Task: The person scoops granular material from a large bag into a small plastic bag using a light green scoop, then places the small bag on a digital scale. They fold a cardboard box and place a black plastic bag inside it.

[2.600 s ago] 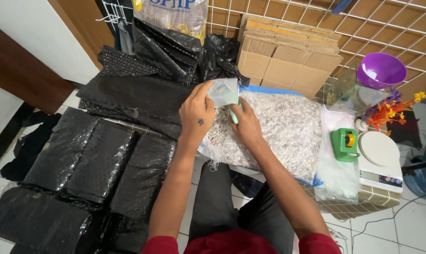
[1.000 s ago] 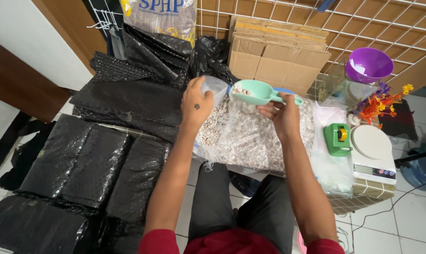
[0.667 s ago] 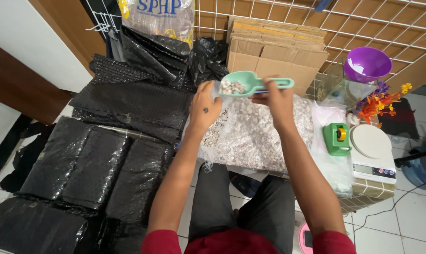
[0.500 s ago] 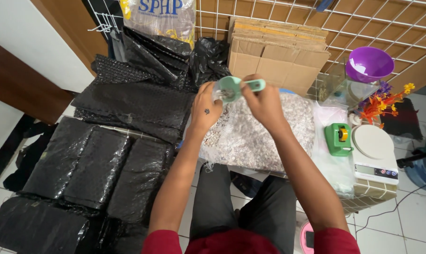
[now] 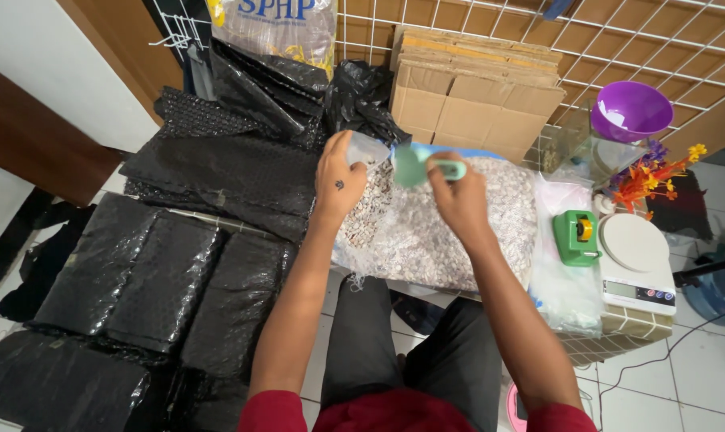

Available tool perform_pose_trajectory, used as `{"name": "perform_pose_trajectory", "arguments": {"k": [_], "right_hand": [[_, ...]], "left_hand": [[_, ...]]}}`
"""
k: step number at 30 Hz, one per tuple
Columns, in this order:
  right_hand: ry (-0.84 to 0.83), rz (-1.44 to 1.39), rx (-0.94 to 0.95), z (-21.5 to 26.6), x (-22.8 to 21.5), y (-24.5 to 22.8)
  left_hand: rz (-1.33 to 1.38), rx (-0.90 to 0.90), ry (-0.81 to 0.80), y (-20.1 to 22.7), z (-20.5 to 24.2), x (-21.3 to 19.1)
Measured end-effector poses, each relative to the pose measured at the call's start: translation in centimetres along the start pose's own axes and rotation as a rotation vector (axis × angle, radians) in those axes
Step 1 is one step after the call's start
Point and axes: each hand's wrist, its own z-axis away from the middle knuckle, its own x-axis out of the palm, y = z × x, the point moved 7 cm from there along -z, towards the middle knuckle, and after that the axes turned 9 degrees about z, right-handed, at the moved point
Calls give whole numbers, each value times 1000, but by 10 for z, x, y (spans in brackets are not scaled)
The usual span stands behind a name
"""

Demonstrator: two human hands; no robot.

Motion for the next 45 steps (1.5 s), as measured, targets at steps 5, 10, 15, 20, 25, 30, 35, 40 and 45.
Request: {"name": "perform_pose_trajectory", "arguments": {"k": [5, 10, 15, 20, 25, 30, 35, 40, 45], "right_hand": [[-150, 79, 8, 13, 54, 24], [-223, 396, -83, 17, 55, -4], [-210, 192, 15, 18, 77, 24], [-154, -26, 258, 24, 74, 46], [-107, -475, 630, 29, 87, 72], [-138, -590, 672, 23, 92, 73], [-104, -712, 827, 31, 86, 88], [-93, -705, 982, 41, 63, 85], [21, -838, 902, 36, 46, 108]], "left_hand": [[16, 12, 23, -3, 1, 2], [32, -15, 9, -6, 3, 4], [57, 13, 87, -34, -5, 9], [85, 0, 93, -35, -1, 4], [132, -54, 76, -25, 9, -4], [119, -66, 78, -41, 7, 2], [149, -92, 77, -41, 7, -3], [162, -116, 58, -59, 4, 8], [191, -101, 16, -39, 9, 16]]}}
